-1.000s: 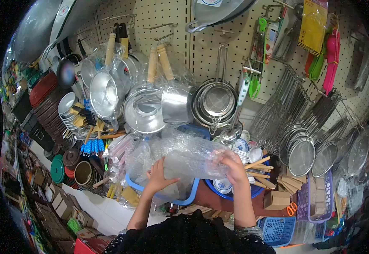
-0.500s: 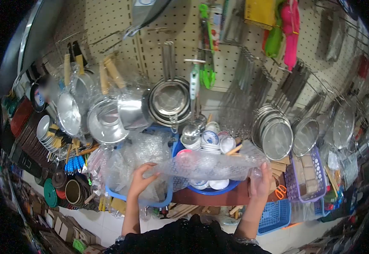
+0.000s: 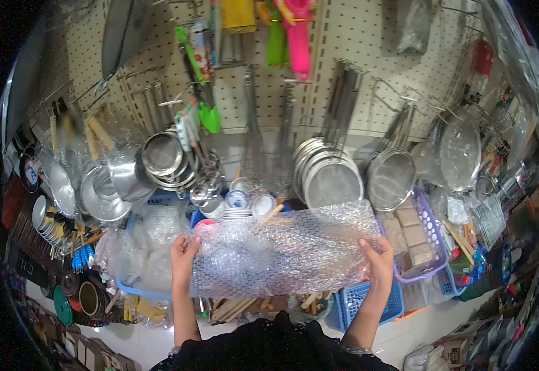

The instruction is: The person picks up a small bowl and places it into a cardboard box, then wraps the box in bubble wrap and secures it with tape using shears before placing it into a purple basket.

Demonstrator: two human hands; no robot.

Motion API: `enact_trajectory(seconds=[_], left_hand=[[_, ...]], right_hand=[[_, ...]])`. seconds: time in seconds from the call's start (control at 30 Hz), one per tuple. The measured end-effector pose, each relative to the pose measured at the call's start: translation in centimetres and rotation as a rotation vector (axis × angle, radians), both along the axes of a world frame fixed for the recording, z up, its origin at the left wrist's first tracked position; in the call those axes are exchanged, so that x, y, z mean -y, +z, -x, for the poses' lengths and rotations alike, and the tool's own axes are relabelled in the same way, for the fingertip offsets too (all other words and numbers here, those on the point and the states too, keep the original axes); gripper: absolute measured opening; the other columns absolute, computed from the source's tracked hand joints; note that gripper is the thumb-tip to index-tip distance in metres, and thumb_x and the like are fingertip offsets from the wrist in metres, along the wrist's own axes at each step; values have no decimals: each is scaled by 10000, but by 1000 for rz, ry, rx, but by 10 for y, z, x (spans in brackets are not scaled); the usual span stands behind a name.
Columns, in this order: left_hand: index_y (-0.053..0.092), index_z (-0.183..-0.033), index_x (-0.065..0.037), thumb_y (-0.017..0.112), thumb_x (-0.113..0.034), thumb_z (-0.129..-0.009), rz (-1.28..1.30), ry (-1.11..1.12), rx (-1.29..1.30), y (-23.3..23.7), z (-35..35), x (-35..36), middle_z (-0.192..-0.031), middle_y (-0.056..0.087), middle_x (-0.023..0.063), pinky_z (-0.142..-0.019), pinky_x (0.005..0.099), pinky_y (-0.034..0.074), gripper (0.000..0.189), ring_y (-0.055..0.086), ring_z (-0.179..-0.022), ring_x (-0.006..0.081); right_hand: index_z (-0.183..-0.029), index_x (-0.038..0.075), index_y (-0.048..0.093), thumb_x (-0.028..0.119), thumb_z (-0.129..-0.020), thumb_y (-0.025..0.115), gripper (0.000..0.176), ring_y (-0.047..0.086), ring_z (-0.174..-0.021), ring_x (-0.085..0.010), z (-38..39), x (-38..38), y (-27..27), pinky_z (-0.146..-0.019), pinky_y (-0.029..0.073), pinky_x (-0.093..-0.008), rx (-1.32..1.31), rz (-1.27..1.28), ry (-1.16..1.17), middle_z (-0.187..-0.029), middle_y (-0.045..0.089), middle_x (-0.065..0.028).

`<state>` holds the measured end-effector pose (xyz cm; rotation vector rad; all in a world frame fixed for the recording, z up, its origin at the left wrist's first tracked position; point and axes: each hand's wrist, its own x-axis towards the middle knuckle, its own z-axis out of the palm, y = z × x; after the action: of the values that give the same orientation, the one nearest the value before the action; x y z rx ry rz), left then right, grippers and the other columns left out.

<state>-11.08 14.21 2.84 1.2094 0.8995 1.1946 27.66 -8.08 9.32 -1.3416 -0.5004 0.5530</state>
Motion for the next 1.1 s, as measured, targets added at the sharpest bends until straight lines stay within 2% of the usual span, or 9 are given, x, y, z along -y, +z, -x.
enact_trajectory(seconds=[0.07, 0.2, 0.4, 0.5, 0.67, 0.77, 0.9, 0.97, 1.1], left_hand=[[602, -991, -3, 661, -62, -882, -23, 38, -5, -5, -24, 7, -874, 642, 16, -650, 214, 452, 137, 571, -729, 62], [603, -980, -3, 665, -56, -875, -8, 66, -37, 1, -67, 31, -850, 628, 3, -668, 211, 445, 134, 559, -738, 57], [592, -965, -4, 640, -12, -860, 0, 49, -143, -55, -99, 58, -836, 605, 9, -686, 239, 441, 115, 547, -763, 82], [577, -944, -5, 629, 1, -851, -175, 125, -383, -76, -116, 79, -807, 589, 27, -681, 260, 441, 107, 543, -756, 103], [534, -932, 21, 666, -31, -814, -178, 180, -615, -73, -145, 115, -715, 597, 194, -557, 334, 437, 185, 589, -616, 320], [545, -1011, 7, 689, -74, -805, -61, 161, -858, -32, -161, 131, -837, 625, 186, -684, 361, 458, 264, 612, -770, 324], [528, -1136, -16, 722, -170, -785, -505, 530, -1083, -29, -181, 146, -1080, 576, 186, -889, 456, 375, 429, 529, -1005, 342], [511, -1180, -21, 722, -207, -784, -638, 704, -1162, -11, -204, 162, -1193, 519, 188, -954, 496, 312, 486, 466, -1100, 360], [473, -1223, 4, 678, -232, -819, -547, 36, -870, -33, -236, 197, -1302, 419, 221, -998, 499, 278, 511, 372, -1220, 380]], right_hand=[[-899, 13, 659, 87, -816, 731, 132, 592, -640, -95, -23, 15, -1, -562, 477, -238, -85, 31, 41, -832, 661, -68], [-952, 11, 659, 63, -831, 711, 143, 596, -709, -87, -74, 41, -25, -647, 475, -234, 64, 1, 148, -834, 669, -36], [-950, 4, 666, 67, -836, 706, 136, 580, -750, -72, -121, 63, -46, -692, 455, -228, 130, 130, 160, -859, 671, -27], [-957, -9, 661, 74, -839, 702, 150, 574, -754, -73, -144, 68, -61, -697, 450, -234, 194, 266, 195, -875, 672, -28], [-869, -9, 658, 98, -843, 683, 113, 551, -661, -93, -153, 66, -104, -606, 449, -275, 352, 372, 140, -722, 632, -18], [-839, -3, 649, 52, -853, 658, 58, 503, -629, -65, -147, 61, -127, -577, 406, -252, 360, 491, 140, -713, 590, 19], [-825, 5, 632, 61, -843, 668, 69, 528, -624, -82, -116, 46, -140, -583, 436, -261, -101, 283, 143, -675, 576, 10], [-854, -9, 632, 70, -850, 658, 83, 574, -670, -107, -110, 42, -156, -626, 466, -274, 38, 343, 169, -729, 612, -25], [-916, -32, 640, 109, -858, 652, 153, 623, -748, -168, -80, 28, -171, -690, 483, -303, 250, 343, 154, -796, 663, -101]])
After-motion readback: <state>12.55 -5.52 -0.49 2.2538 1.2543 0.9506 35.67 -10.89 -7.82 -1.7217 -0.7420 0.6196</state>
